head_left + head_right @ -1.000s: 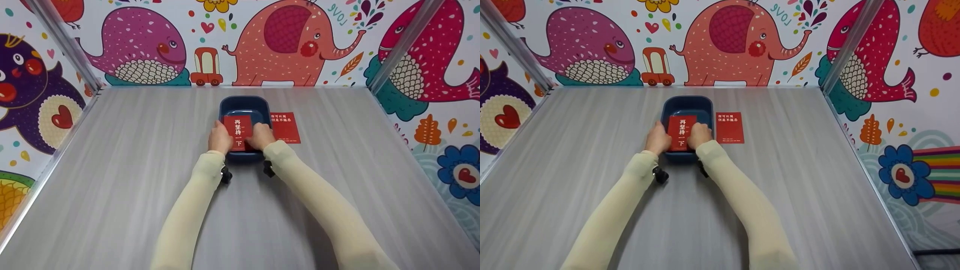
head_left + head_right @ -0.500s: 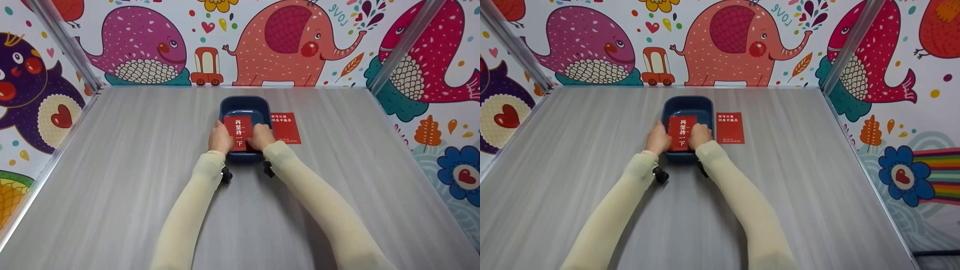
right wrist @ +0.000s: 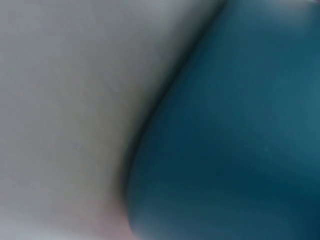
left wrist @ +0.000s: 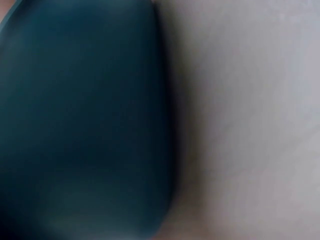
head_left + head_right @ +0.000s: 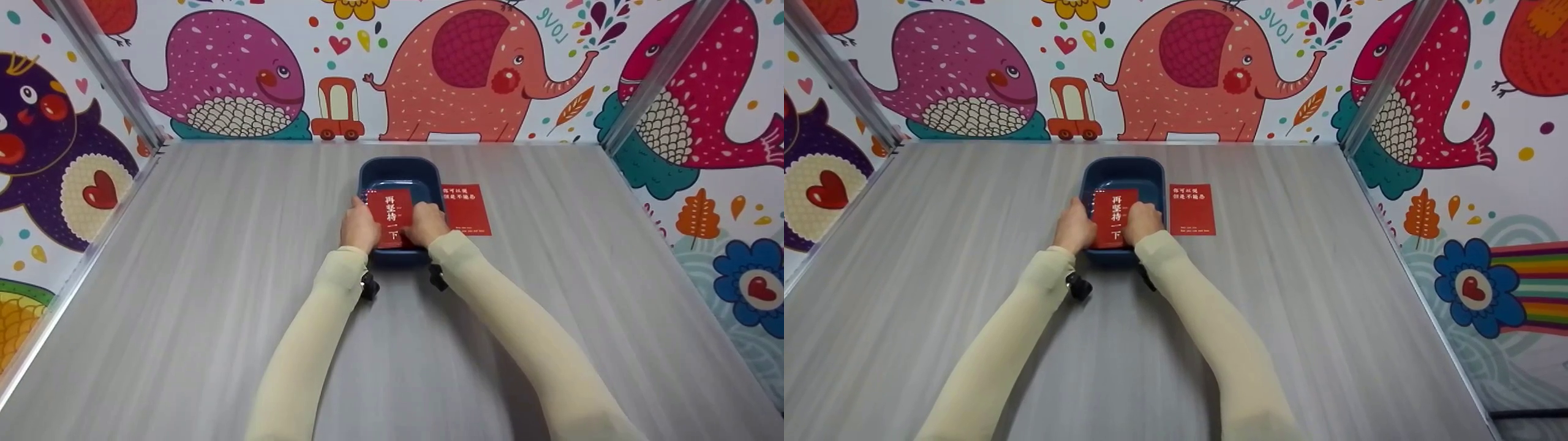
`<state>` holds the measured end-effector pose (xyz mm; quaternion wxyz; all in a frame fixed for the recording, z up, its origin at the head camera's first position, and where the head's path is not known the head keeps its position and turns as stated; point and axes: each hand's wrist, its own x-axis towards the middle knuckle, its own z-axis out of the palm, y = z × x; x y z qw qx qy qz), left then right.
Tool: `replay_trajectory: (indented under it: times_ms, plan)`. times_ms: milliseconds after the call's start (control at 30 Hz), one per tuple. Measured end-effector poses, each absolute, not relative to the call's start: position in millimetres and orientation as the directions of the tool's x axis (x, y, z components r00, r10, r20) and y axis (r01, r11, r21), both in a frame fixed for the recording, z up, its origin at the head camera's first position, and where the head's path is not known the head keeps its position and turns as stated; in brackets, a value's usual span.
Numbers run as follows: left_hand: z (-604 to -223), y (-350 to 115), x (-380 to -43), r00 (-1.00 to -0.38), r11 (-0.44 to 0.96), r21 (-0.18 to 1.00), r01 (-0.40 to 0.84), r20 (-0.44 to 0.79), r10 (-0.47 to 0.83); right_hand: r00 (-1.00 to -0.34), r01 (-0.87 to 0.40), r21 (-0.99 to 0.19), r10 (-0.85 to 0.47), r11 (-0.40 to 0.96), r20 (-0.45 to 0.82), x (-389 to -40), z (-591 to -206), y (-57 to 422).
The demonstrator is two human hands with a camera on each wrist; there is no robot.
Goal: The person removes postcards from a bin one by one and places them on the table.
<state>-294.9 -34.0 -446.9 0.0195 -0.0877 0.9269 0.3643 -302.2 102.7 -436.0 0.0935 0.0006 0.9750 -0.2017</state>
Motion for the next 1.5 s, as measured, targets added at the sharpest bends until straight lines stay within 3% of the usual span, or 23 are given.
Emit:
replay_trajectory:
  times_ms: [867,1200,1500]
  plan:
    - [-445.6,-33.1,-293.4,-0.982,0.713,0.677,-0.184,-0.093,-0.165,-0.995,0.082,-0.600,0.027,0.796,-0.101,-299.6,-430.8,109.0]
    - [-446.2,-31.2,-293.8,-0.983,0.716,0.676,-0.175,-0.075,-0.169,-0.981,0.164,-0.720,0.035,0.675,-0.190,-303.1,-424.6,113.5]
    - [-444.9,-30.0,-293.7,-0.983,0.733,0.659,-0.170,-0.058,-0.175,-0.979,0.154,-0.774,-0.008,0.615,-0.202,-304.7,-420.6,117.4]
